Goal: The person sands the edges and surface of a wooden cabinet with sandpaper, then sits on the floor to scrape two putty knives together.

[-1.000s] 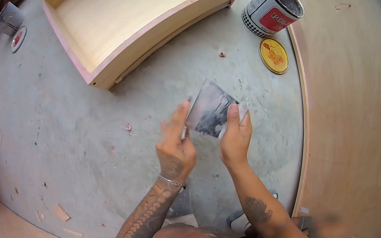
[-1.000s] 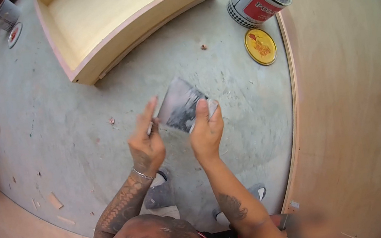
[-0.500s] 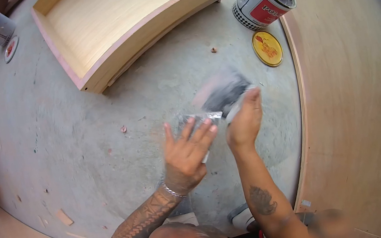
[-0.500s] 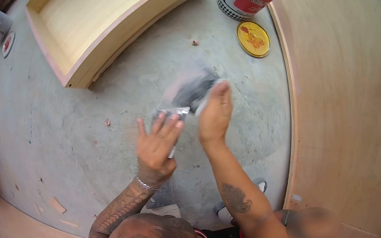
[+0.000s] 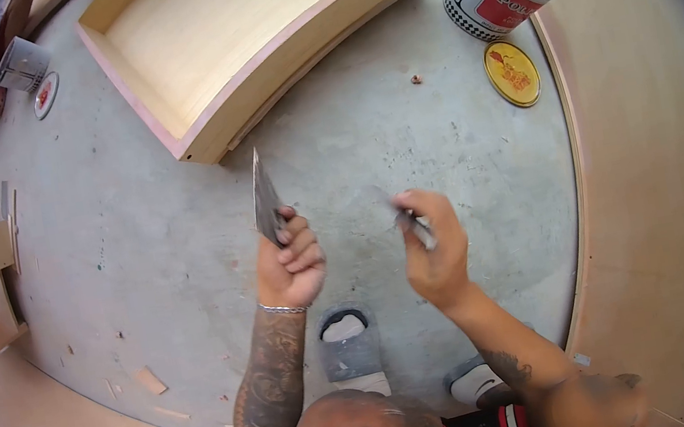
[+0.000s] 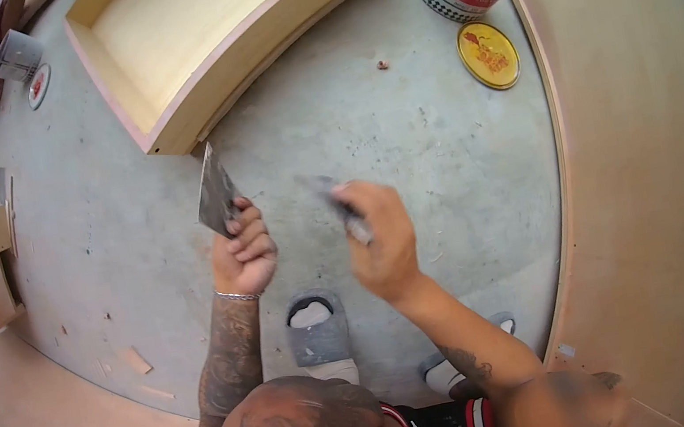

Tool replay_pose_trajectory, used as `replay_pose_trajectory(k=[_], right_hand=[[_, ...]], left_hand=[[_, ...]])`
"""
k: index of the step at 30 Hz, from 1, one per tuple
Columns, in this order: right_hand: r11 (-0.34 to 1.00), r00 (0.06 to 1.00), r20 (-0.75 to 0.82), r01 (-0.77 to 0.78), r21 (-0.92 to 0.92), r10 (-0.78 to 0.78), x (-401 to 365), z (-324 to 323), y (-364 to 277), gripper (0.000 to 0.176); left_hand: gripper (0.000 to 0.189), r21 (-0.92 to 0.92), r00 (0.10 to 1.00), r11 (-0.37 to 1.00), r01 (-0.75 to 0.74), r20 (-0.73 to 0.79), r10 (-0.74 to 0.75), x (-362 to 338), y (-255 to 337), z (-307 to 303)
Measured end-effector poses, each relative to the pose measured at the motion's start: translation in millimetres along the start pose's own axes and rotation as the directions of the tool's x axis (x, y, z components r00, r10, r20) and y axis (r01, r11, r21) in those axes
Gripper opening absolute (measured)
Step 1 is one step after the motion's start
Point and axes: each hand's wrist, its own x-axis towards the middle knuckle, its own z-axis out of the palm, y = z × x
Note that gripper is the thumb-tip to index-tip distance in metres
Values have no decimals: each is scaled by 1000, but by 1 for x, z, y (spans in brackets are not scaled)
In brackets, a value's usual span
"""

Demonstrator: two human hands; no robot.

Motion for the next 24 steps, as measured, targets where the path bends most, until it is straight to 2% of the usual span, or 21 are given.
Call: replay_pose_trajectory(k=[1,2,4,6,7,8,9,10,11,13,14,15,16,17,18,19,20,21,22,23,24], right_hand=[[993,987,117,115,-27,-111,-5,-4,-8,44],[994,988,111,109,-25,-105,-8,-4,-17,44],[930,911,204,332,155,-359,-8,0,-37,43],[917,894,224,351,188,-388,-7,7,-43,42],[903,875,244,372,214,-418,-8,8,-44,42],[943,924,202,299,147,-325,-7,10,-37,41],[973,962,152,218,80,-228,-5,14,-20,41],[999,979,204,-4,44,-5,2,18,8,35],[975,946,242,-222,-1,215,10,17,33,30],[795,812,32,-578,184,583,19,4,49,22],[796,812,29,-578,179,583,20,-3,53,22],[656,746,103,-635,408,658,25,-12,52,22],[463,681,192,-650,603,706,29,-18,48,23],[224,571,268,-647,729,776,31,-22,40,26],[233,576,257,-641,732,776,30,-24,41,26],[-55,383,392,-652,756,836,27,-25,43,24],[-339,185,536,-597,727,824,22,-25,46,21],[-334,183,534,-604,724,825,16,-24,49,21],[-512,173,680,-534,672,712,9,-21,52,18],[-673,177,802,-459,580,571,2,-19,53,17],[-808,194,891,-376,455,411,-3,-18,52,20]], left_hand=[[17,8,1000,1000,5,-7,-5,-1,-4,-5],[16,5,992,1000,17,-123,-16,0,-9,-11],[16,0,970,1000,21,-242,-20,0,-24,-6],[19,33,935,999,31,-354,-18,-3,-41,22],[25,126,687,992,-12,-720,100,3,-53,60],[25,127,687,992,-2,-721,94,-2,-49,51],[24,205,852,964,170,-523,-39,-10,-41,35],[24,314,931,899,305,-299,-211,-14,-39,25],[31,610,864,681,404,-499,-66,-13,-51,47],[32,551,860,769,323,-510,4,-19,-52,36],[33,477,840,853,213,-536,90,-23,-50,30],[31,617,759,785,57,-537,367,-22,-48,30],[31,610,758,791,51,-539,366,-22,-51,28],[29,787,669,586,-190,-333,664,-20,-53,26],[27,877,497,292,-382,-71,865,-17,-53,23],[27,875,504,296,-383,-71,861,-22,-54,14],[26,963,402,-143,-230,228,887,-35,-56,1],[28,836,353,-548,-21,519,778,-37,-60,6],[32,713,474,-494,-498,701,533,-30,-62,10],[33,537,550,-670,-512,805,225,-35,-58,19],[35,315,603,-774,-550,790,-107,-38,-54,32]])
